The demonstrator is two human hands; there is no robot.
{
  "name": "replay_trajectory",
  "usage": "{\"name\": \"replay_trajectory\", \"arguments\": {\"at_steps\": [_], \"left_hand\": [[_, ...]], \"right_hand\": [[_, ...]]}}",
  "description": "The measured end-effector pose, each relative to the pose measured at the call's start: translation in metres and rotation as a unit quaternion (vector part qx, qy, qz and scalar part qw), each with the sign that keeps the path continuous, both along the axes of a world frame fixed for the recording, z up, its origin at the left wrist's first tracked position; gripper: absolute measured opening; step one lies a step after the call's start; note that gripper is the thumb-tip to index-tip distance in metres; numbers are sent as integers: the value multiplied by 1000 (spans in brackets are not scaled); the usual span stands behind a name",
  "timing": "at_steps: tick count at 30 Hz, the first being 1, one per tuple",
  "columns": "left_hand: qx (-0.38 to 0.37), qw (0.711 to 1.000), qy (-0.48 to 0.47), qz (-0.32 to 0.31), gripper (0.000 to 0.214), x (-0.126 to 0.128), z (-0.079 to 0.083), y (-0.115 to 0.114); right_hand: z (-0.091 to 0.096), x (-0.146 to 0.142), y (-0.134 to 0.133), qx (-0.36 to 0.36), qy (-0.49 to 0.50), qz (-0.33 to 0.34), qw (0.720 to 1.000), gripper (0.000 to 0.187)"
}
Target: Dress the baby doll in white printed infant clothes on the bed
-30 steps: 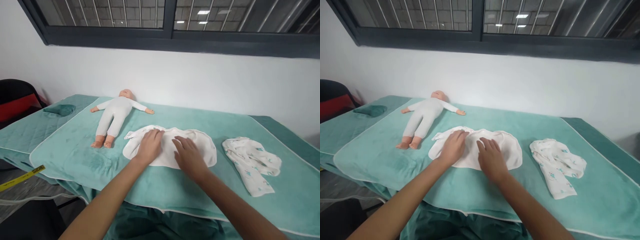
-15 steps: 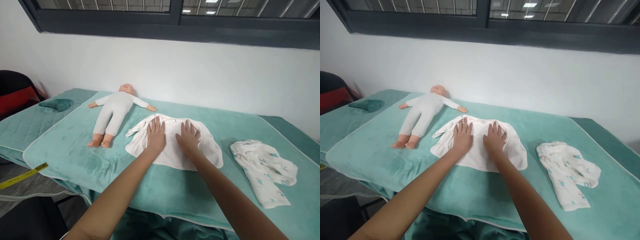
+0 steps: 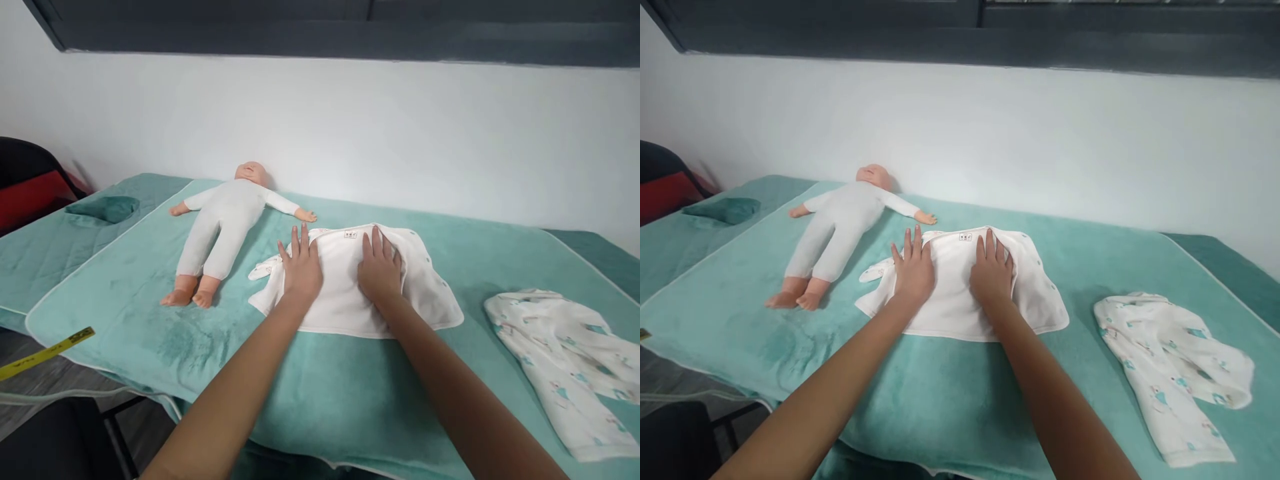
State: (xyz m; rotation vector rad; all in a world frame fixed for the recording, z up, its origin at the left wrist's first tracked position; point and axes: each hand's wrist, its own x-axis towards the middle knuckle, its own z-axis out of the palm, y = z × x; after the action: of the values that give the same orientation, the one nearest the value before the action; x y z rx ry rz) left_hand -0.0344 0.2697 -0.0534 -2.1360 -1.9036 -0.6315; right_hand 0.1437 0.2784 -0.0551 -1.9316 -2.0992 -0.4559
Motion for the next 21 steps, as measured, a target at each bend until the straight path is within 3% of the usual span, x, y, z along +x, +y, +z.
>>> {"name": "replay_trajectory", "arguments": {"at_steps": [2, 4, 6, 7, 9, 12, 14, 21], "left_hand": [[33, 998, -1, -55, 51, 1, -1, -4], [50, 984, 14, -168, 47, 3, -3, -9], [35, 960, 34, -277, 43, 7, -7, -11], [22, 953, 37, -300, 40, 8, -9, -10], [-5, 963, 26, -270, 37, 12, -13, -7], [-38, 987, -1, -154, 38, 15, -15, 1], [-58, 992, -4, -112, 39, 16, -13, 3], [-79, 997, -14, -21, 55, 18, -3, -2]], "right_hand": [[-2, 1, 1, -9, 10, -5, 1000, 59], [-4, 2, 2, -19, 21, -6, 1000, 55], [-4, 3, 3, -24, 30, 0, 999, 51], [-4, 3, 3, -23, 34, 6, 999, 49], [-4, 4, 2, -21, 45, 29, 998, 45], [-3, 4, 0, -26, 64, 88, 994, 38], [-1, 4, -1, -25, 72, 113, 991, 36], [1, 3, -1, -34, 96, 101, 990, 37]]}}
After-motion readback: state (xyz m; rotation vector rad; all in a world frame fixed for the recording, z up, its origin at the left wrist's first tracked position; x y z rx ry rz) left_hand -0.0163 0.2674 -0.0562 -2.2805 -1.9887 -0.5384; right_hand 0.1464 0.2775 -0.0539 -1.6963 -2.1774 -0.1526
